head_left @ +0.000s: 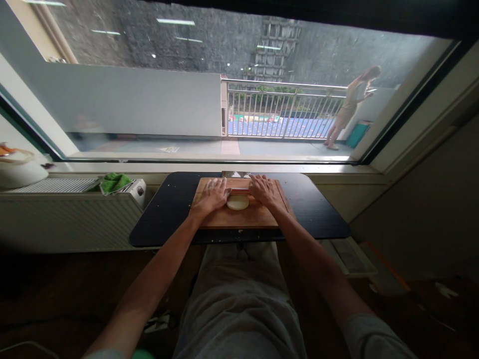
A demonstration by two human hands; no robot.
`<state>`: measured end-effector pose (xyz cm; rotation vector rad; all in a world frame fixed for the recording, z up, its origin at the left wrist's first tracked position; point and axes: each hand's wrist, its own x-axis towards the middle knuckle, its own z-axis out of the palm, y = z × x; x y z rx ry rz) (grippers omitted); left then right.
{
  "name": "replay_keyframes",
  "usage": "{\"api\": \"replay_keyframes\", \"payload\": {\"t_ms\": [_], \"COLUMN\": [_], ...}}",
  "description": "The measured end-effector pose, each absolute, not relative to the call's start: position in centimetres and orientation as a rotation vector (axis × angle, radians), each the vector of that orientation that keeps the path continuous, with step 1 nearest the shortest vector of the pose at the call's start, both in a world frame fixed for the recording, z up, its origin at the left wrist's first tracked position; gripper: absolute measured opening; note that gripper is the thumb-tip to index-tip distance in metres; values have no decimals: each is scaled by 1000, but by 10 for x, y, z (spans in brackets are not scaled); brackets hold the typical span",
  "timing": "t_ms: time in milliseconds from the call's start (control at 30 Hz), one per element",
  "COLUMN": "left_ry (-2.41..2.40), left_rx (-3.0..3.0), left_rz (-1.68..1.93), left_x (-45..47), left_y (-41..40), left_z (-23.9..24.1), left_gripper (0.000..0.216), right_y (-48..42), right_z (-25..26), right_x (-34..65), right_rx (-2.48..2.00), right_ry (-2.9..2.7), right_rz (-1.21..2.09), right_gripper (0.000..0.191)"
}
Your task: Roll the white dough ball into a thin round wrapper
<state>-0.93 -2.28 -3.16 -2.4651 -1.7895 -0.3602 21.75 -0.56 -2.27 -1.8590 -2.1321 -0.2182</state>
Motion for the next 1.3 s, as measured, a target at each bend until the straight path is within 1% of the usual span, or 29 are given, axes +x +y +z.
{"api": "replay_keyframes", "payload": {"t_ms": [133,367,500,567,633,700,767,867,933,1100,1200,1300], "left_ry": [-1746,-1635,-1653,-1650,-1634,-1606,-1576,-1531,-1508,-1489,-1502,-1504], "left_rx": [-2483,-2516,-2540,-2535,-2533,-2557,-2592,-2625,-2640,-2668,-2660,-2647], "left_rz": [-397,-394,-335,-361,-414,-449,-458,-462,-467,-463,-448,-439], "left_x": [-10,-15,-13,-13,-16,-21,-28,-37,-41,-45,-46,-47], "left_y": [-27,-36,-29,-29,-31,-34,-39,-43,-44,-47,-52,-58], "left_z": [-32,-28,-28,-30,-34,-38,-41,-42,-42,-40,-39,-37], "left_gripper": [60,48,49,49,46,49,56,64,64,58,58,59], "right_y": [-11,-25,-27,-30,-36,-43,-50,-54,-54,-59,-68,-78], "right_z": [-24,-24,-20,-20,-22,-26,-31,-36,-38,-38,-36,-31], "right_x": [217,219,216,216,220,228,239,257,265,268,266,263], "right_rx": [-1892,-1851,-1869,-1848,-1778,-1677,-1579,-1449,-1378,-1315,-1293,-1275], "right_ry": [-2155,-2227,-2243,-2227,-2256,-2323,-2380,-2450,-2490,-2477,-2442,-2419], "right_rz": [-240,-269,-230,-230,-226,-218,-205,-143,-101,-87,-89,-63], "right_gripper": [45,41,39,38,36,33,35,51,56,56,57,51]}}
